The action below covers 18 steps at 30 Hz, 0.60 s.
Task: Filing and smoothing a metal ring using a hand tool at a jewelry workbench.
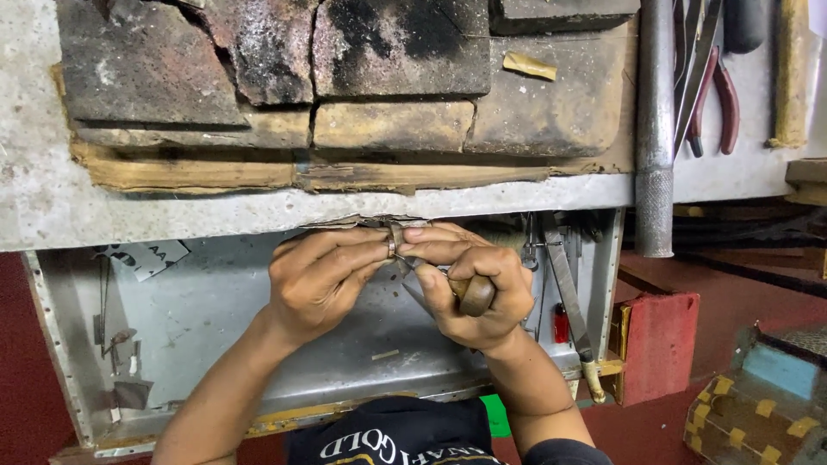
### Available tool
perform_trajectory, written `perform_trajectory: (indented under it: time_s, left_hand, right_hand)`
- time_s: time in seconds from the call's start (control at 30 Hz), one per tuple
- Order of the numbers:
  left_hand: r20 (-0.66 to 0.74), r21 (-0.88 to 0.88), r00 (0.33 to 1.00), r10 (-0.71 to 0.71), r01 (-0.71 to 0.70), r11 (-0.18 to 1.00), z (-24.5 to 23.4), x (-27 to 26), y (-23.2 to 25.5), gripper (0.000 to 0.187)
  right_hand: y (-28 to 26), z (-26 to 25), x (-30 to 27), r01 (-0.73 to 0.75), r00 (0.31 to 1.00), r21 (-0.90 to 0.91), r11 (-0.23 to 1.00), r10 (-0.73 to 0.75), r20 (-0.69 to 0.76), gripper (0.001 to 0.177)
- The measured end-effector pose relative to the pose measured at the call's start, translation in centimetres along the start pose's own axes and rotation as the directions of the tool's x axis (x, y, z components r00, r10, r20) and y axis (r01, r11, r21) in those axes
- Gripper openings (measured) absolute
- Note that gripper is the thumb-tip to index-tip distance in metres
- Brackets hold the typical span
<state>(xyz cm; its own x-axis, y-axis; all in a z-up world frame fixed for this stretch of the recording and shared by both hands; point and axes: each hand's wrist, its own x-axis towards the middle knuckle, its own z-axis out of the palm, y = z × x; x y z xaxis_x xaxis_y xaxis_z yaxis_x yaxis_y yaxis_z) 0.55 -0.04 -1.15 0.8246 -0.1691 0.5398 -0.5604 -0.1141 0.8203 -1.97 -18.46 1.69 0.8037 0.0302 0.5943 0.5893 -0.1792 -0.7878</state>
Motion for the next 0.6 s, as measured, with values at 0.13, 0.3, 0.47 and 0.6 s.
perform_trajectory:
  time_s: [0.13, 0.3, 0.47, 0.6]
  left_hand:
    - [-0.007, 0.009, 1.0, -0.003, 0.003, 1.0, 0.13, -0.16, -0.01, 0.011]
    - [-0.025, -0.002, 1.0, -0.007, 0.007, 1.0, 0.1, 0.03, 0.25, 0.011]
    - [-0.042, -0.032, 0.999, -0.029, 0.028, 0.999, 0.18, -0.16, 0.43, 0.009]
    - [-0.044, -0.042, 0.999, -0.019, 0.018, 0.999, 0.21, -0.31, 0.2, 0.01]
  right_hand:
    - [-0.03, 0.03, -0.09, -0.003, 1.0, 0.002, 1.0, 0.003, 0.004, 0.024]
    - [-0.02, 0.16, 0.01, 0.019, 0.999, -0.019, 1.0, -0.019, 0.028, 0.023]
    - [-0.08, 0.3, -0.41, 0.006, 1.0, -0.052, 0.999, -0.005, 0.019, 0.026]
    - [0.1, 0.26, -0.48, 0.021, 1.0, -0.059, 0.998, -0.02, 0.02, 0.027]
